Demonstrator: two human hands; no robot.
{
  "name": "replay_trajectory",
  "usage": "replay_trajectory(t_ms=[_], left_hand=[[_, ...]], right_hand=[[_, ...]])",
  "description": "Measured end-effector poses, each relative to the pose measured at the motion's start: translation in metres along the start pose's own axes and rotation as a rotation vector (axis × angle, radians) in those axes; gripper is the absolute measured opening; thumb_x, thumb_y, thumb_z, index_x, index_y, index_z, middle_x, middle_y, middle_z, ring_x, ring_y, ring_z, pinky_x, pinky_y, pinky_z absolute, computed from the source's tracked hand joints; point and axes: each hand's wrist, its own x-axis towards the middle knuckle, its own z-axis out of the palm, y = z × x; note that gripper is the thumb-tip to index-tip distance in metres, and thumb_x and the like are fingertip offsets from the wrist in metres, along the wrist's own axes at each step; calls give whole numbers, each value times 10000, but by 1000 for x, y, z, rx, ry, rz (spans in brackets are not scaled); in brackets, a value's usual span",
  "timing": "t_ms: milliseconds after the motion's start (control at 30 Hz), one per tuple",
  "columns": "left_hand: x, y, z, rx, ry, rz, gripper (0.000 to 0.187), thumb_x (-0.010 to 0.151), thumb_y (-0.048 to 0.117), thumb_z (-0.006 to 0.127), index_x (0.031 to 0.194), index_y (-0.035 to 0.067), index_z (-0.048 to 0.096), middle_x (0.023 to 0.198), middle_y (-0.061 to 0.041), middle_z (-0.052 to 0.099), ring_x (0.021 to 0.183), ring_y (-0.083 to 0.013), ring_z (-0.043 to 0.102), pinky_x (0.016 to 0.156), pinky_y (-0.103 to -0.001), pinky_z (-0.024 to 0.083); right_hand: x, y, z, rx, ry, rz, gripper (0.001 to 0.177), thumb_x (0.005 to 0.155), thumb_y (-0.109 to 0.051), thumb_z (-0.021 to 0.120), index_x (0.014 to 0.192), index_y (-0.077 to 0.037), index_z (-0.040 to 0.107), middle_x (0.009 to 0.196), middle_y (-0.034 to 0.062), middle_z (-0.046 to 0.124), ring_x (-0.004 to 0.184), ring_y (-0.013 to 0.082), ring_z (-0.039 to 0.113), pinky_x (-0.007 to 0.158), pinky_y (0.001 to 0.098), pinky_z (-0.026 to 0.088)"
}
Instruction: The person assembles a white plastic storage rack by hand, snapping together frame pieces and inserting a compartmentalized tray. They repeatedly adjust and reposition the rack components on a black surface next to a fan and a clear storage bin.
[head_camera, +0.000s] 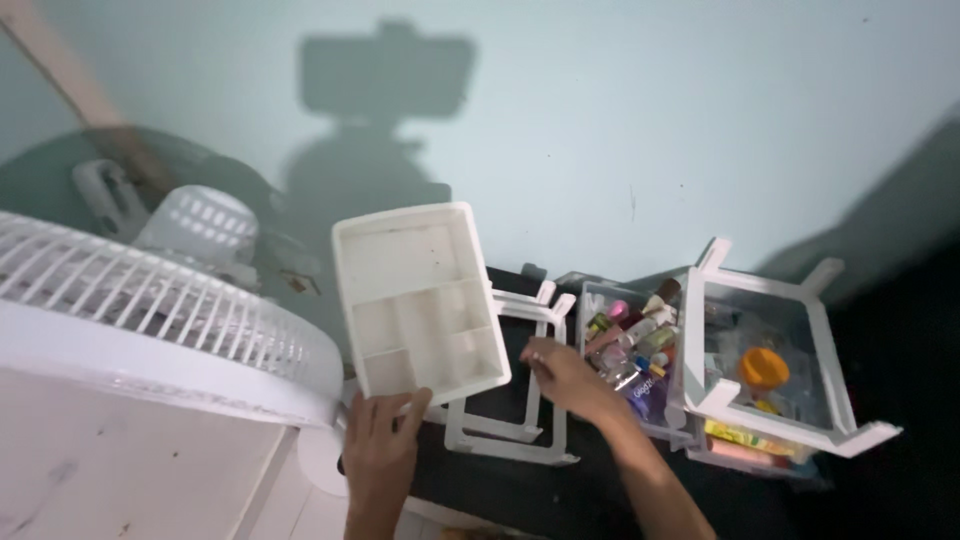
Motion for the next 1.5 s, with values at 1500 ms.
replay_trajectory(t_ms=[1500], left_hand=[[16,-22,140,258,-923,-629,774,824,487,823,1275,-70,529,1254,-219,576,1126,-321,636,901,-387,572]], right_hand=[[-22,3,-75,-10,547,11,492,1019,-189,529,1491,-61,473,1127,271,725,1052,358,725,934,440,550]])
